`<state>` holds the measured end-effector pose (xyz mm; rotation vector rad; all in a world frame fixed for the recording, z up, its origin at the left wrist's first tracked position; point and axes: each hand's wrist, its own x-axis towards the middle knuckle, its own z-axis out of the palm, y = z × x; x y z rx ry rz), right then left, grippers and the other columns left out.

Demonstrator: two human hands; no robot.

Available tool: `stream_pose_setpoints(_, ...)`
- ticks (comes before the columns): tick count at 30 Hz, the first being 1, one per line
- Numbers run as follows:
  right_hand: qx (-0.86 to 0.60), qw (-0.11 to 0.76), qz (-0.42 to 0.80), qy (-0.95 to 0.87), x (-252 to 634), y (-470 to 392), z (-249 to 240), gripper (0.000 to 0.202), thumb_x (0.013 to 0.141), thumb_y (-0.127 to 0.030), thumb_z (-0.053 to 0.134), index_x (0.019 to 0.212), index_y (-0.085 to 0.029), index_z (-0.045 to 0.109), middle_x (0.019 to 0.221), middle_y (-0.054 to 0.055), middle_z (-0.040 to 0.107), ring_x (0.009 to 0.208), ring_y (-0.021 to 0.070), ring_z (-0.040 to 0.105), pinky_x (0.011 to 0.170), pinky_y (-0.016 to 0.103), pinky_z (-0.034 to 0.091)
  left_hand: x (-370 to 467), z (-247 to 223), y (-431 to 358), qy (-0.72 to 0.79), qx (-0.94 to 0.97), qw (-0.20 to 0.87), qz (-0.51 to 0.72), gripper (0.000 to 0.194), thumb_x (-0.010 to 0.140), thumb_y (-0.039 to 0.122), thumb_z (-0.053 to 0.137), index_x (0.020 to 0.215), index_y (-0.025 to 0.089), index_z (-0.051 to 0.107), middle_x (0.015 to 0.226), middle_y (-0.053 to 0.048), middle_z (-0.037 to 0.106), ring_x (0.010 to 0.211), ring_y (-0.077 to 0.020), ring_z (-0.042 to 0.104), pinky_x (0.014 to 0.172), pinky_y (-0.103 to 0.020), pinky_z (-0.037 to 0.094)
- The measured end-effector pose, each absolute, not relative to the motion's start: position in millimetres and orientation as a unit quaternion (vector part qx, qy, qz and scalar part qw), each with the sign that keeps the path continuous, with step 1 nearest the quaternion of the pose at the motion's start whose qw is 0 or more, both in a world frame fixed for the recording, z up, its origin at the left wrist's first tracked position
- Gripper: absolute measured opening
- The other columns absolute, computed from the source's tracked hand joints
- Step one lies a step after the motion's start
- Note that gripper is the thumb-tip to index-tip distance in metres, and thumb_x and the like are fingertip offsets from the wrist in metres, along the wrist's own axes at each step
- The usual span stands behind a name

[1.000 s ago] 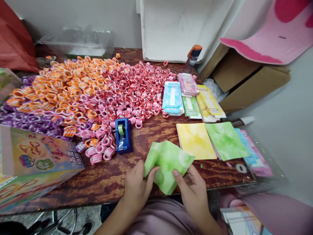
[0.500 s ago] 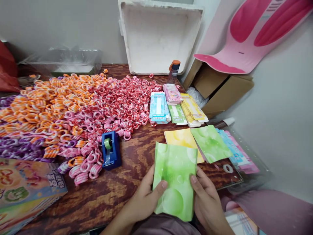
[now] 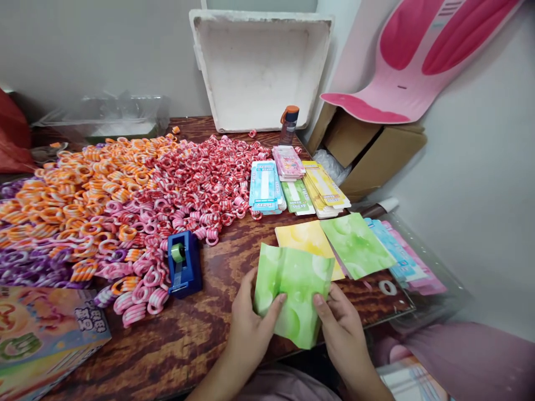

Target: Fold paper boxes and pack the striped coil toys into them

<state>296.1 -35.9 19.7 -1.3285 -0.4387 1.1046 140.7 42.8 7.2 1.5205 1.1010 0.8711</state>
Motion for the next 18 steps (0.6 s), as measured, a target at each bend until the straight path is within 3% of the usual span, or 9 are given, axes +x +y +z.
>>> stream_pose_setpoints(5,-0.59,0.647,0.446,-0.187,295.1,-28.9,17.0,0.046,0.09,-0.052,0.078,0.126,-0.027,0.063,0.12,0.009,0.079,0.104,0.0268,0.077,0.086,0.036,0.064,148.7,-3.1,43.5,0.431,0.708,0.401,0.389,0.053,0.1,0.032,0.063,0.15,0.017,0.055,0.141,-0.015,0.071,0.125,-0.0299,0.071,0.108,-0.038,0.057)
stream_pose_setpoints(11,-0.672,0.591,0.373,-0.245,273.5,-37.7,11.6,0.056,0.099,-0.062,0.06,0.142,-0.028,0.049,0.153,0.012,0.059,0.141,0.0269,0.056,0.117,0.041,0.046,157.9,-14.3,34.5,0.41,0.726,0.385,0.395,0.054,0.102,0.031,0.061,0.153,0.015,0.052,0.149,-0.017,0.064,0.134,-0.0307,0.066,0.111,-0.04,0.056)
stream_pose_setpoints(15,-0.695,0.557,0.364,-0.272,269.7,-36.8,13.5,0.052,0.103,-0.061,0.052,0.142,-0.027,0.052,0.152,0.01,0.059,0.144,0.0248,0.053,0.117,0.038,0.046,159.0,-16.6,21.5,0.405,0.706,0.408,0.414,0.045,0.108,0.028,0.047,0.151,0.019,0.056,0.15,-0.015,0.064,0.139,-0.0291,0.062,0.115,-0.042,0.053)
stream_pose_setpoints(18,-0.698,0.543,0.379,-0.273,273.4,-33.9,9.3,0.055,0.099,-0.063,0.056,0.142,-0.028,0.054,0.149,0.009,0.063,0.143,0.0253,0.055,0.118,0.041,0.046,158.6,-15.2,9.0,0.379,0.715,0.416,0.416,0.044,0.109,0.028,0.044,0.15,0.023,0.057,0.147,-0.014,0.067,0.137,-0.0293,0.064,0.115,-0.043,0.053)
